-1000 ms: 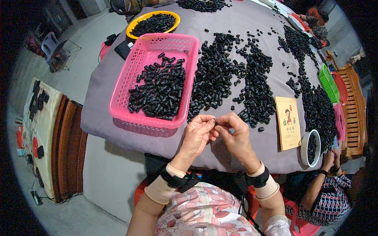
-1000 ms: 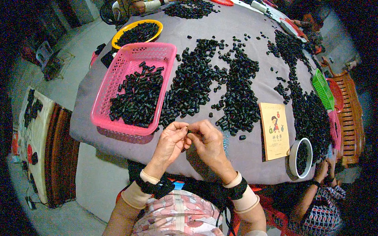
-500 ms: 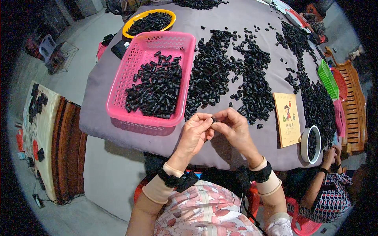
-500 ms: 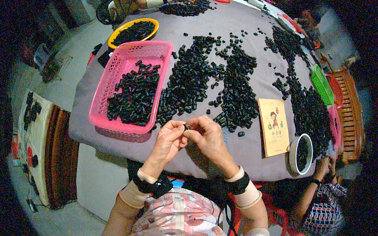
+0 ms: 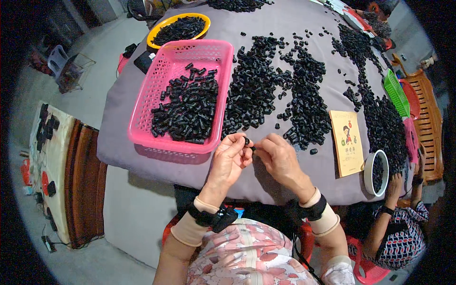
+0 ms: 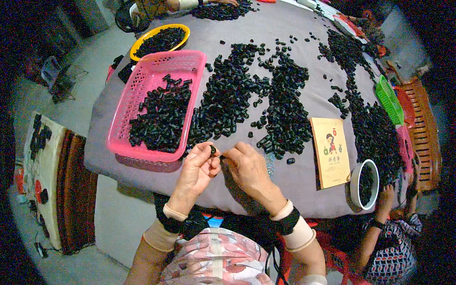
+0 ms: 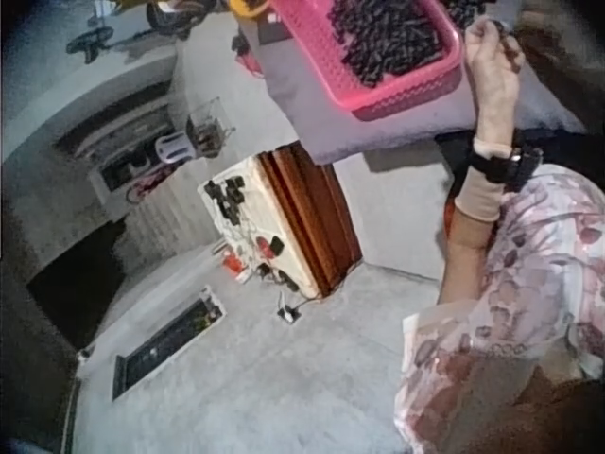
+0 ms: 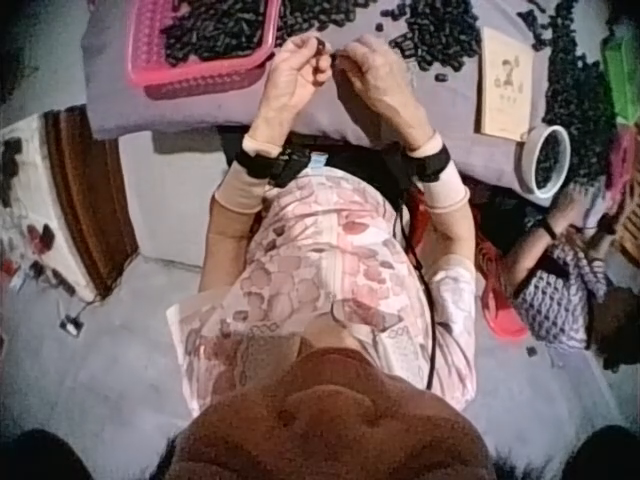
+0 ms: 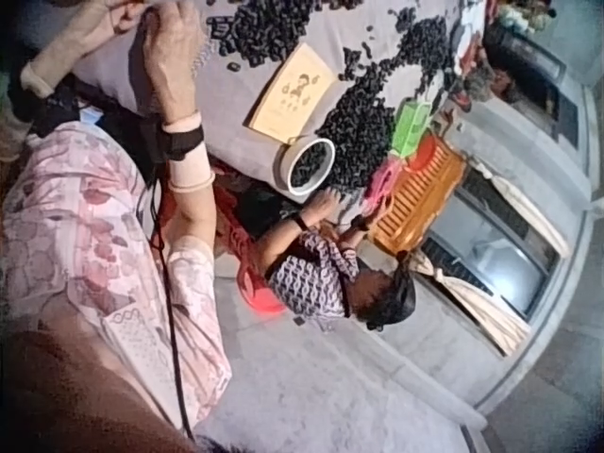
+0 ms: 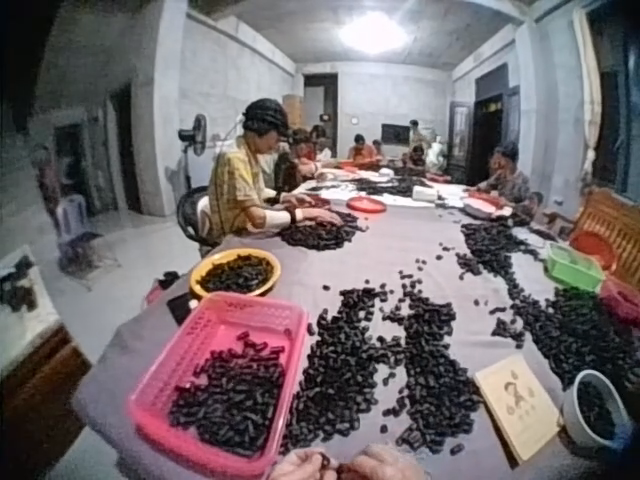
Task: Manually assembling small black plastic components by hand at a shared work table.
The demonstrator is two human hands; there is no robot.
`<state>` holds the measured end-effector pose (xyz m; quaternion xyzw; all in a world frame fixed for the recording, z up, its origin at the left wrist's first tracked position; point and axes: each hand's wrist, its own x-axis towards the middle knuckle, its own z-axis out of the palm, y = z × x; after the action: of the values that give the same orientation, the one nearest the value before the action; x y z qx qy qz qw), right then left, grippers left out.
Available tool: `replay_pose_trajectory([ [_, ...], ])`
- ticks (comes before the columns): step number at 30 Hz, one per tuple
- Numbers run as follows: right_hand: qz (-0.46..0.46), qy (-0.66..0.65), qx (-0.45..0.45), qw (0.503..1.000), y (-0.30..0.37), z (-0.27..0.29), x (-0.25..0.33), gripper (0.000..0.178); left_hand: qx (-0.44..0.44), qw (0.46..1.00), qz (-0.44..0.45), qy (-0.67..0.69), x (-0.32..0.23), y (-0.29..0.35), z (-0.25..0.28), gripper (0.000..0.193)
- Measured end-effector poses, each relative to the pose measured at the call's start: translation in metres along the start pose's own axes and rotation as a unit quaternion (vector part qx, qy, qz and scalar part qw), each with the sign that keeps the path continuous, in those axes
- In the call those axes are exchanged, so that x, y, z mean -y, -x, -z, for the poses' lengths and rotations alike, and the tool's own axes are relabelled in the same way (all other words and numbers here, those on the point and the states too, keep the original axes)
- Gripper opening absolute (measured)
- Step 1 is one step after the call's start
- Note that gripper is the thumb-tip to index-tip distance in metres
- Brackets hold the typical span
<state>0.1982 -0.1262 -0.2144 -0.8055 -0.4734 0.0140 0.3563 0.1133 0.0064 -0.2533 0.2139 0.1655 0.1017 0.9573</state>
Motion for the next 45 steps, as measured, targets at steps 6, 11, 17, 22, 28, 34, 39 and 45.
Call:
replay_pose_trajectory([
  [6, 0.027, 0.082, 0.022, 0.996, -0.004, -0.018, -0.005, 0.010, 0.016, 1.000, -0.004, 0.007, 0.001, 0.002, 0.002, 0.012],
  [11, 0.005, 0.084, 0.028, 0.996, -0.004, -0.014, 0.002, 0.010, 0.019, 1.000, -0.003, 0.004, 0.003, 0.000, 0.004, 0.012],
  [17, -0.051, -0.095, -0.025, 0.994, -0.004, 0.003, 0.005, 0.025, 0.020, 1.000, -0.006, -0.012, 0.005, 0.001, 0.002, 0.014],
  [22, -0.233, -0.363, -0.054, 0.900, 0.000, 0.004, 0.005, 0.012, 0.009, 1.000, -0.003, -0.024, 0.005, 0.002, -0.003, 0.015],
  [28, -0.237, -0.361, -0.058, 0.900, 0.003, -0.002, 0.016, 0.010, 0.006, 0.999, -0.013, -0.036, 0.008, 0.001, -0.002, 0.017],
  [34, -0.227, -0.309, -0.085, 0.920, 0.003, -0.009, 0.019, 0.007, 0.008, 0.998, -0.022, -0.060, 0.010, 0.000, 0.001, 0.015],
  [39, -0.198, -0.288, -0.096, 0.932, 0.006, -0.013, 0.016, 0.006, -0.004, 0.998, -0.019, -0.060, 0.009, 0.001, -0.002, 0.015],
  [45, -0.197, -0.284, -0.094, 0.934, 0.008, -0.015, 0.016, 0.008, -0.013, 0.998, -0.021, -0.054, 0.009, 0.001, -0.002, 0.015],
])
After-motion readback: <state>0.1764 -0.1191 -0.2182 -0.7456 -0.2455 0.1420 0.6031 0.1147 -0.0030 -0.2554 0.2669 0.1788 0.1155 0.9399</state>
